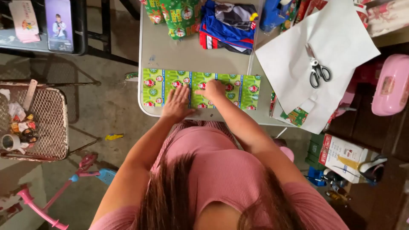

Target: The person wraps items in decorative festive paper. They cut the wrapping paper to size using scissors and secure the folded edges around the objects using tape from a dispenser.

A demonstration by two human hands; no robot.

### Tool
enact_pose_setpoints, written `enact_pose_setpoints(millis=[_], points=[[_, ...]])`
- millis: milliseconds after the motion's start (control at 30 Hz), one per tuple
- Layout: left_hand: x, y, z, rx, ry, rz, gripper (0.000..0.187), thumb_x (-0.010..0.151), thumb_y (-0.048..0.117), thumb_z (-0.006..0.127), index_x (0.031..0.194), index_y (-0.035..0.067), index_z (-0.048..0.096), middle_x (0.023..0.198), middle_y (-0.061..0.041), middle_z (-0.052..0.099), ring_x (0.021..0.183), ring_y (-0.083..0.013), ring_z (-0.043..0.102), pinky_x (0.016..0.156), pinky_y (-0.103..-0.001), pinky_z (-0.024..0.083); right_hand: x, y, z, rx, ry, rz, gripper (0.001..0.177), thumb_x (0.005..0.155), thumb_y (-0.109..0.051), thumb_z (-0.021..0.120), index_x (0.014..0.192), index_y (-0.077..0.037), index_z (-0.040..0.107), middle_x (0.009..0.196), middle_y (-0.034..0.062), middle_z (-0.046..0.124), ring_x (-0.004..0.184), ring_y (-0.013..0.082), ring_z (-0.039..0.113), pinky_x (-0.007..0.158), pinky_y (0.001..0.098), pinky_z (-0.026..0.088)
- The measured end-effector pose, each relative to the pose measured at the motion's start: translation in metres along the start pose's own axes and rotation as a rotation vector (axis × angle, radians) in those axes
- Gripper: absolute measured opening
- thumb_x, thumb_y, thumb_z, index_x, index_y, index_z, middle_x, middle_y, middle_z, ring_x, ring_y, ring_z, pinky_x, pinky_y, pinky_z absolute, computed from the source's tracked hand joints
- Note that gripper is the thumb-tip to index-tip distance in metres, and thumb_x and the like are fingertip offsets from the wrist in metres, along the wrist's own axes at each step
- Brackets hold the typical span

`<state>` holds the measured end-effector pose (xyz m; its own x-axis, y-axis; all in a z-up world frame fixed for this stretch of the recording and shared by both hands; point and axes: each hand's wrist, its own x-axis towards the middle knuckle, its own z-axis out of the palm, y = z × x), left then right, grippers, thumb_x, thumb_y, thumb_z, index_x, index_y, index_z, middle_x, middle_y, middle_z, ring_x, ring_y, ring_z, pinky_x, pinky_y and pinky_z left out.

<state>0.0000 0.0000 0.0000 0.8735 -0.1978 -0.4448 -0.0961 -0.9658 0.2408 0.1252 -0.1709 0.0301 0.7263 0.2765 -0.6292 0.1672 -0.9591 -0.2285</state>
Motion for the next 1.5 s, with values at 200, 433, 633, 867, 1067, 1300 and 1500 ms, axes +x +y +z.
enact_pose_setpoints(millis=[200, 433, 633, 867, 1067, 1300, 1500], points=[[-0.025, -0.035, -0.016, 0.013, -0.011, -0.195, 0.116, 0.086, 0.088, 0.042, 0.168, 0.014, 0.006, 0.175, -0.006, -0.001, 0.160, -0.0267, -0.005, 0.130, -0.050, -0.007, -0.026, 0.072, 0.012, 0.057, 0.188, 0.126, 0.057, 0.084, -0.061, 0.071, 0.089, -0.005, 0.077, 0.097, 0.0161, 0.077, 0.104, 0.0381, 0.073, 0.089, 0.0560, 0.058], [0.006, -0.051, -0.014, -0.039, 0.025, -0.219, 0.108, 0.087, 0.065, 0.061, 0.167, 0.016, 0.011, 0.176, -0.003, -0.003, 0.160, -0.0346, -0.001, 0.126, -0.066, 0.004, -0.045, 0.173, 0.051, 0.384, 0.795, 0.510, 0.085, 0.063, -0.045, 0.094, 0.128, -0.006, 0.057, 0.113, 0.0163, 0.059, 0.112, 0.0384, 0.059, 0.094, 0.0533, 0.052], [0.061, -0.034, 0.000, 0.130, 0.181, -0.265, 0.077, 0.096, 0.033, 0.058, 0.166, 0.022, 0.026, 0.175, -0.015, 0.004, 0.157, -0.0457, -0.016, 0.118, -0.078, -0.004, -0.049, 0.168, 0.041, 0.921, 0.647, 0.545, 0.060, 0.067, -0.054, 0.090, 0.109, -0.014, 0.072, 0.106, 0.0117, 0.072, 0.111, 0.0332, 0.068, 0.099, 0.0420, 0.053], [0.007, 0.114, -0.051, 0.143, 0.414, 0.449, 0.121, 0.068, 0.054, 0.084, 0.165, 0.020, 0.022, 0.169, -0.015, 0.023, 0.154, -0.0392, 0.025, 0.121, -0.064, 0.025, -0.098, 0.142, 0.003, 1.768, 0.305, 0.302, 0.035, 0.083, -0.018, 0.087, 0.111, -0.004, 0.070, 0.095, 0.0177, 0.075, 0.081, 0.0322, 0.078, 0.063, 0.0443, 0.066], [0.004, 0.145, -0.080, -0.210, 1.004, 0.584, 0.044, 0.098, 0.013, 0.050, 0.138, 0.021, 0.067, 0.136, 0.001, 0.067, 0.118, -0.0197, 0.067, 0.101, -0.037, 0.052, -0.116, 0.178, -0.024, 1.939, 0.147, -0.247, 0.024, 0.101, -0.027, 0.064, 0.123, -0.017, 0.062, 0.111, 0.0035, 0.068, 0.092, 0.0223, 0.072, 0.075, 0.0375, 0.064], [-0.065, 0.199, -0.248, -0.290, 1.170, 1.000, 0.046, 0.104, 0.002, 0.036, 0.125, 0.012, 0.075, 0.128, -0.008, 0.074, 0.116, -0.0297, 0.070, 0.094, -0.044, 0.052, -0.195, 0.171, -0.170, 1.055, 0.500, -1.107, 0.028, 0.089, -0.008, 0.079, 0.106, 0.011, 0.068, 0.123, 0.0328, 0.063, 0.117, 0.0410, 0.064, 0.097, 0.0456, 0.055], [-0.091, 0.221, -0.247, -0.133, 1.401, 0.968, 0.039, 0.105, 0.003, 0.051, 0.111, 0.024, 0.083, 0.123, -0.007, 0.077, 0.111, -0.0321, 0.069, 0.091, -0.047, 0.051, -0.256, 0.239, -0.168, 0.065, 0.928, -1.393, 0.041, 0.109, -0.031, 0.046, 0.120, -0.007, 0.077, 0.135, 0.0189, 0.064, 0.116, 0.0345, 0.053, 0.105, 0.0473, 0.047]])
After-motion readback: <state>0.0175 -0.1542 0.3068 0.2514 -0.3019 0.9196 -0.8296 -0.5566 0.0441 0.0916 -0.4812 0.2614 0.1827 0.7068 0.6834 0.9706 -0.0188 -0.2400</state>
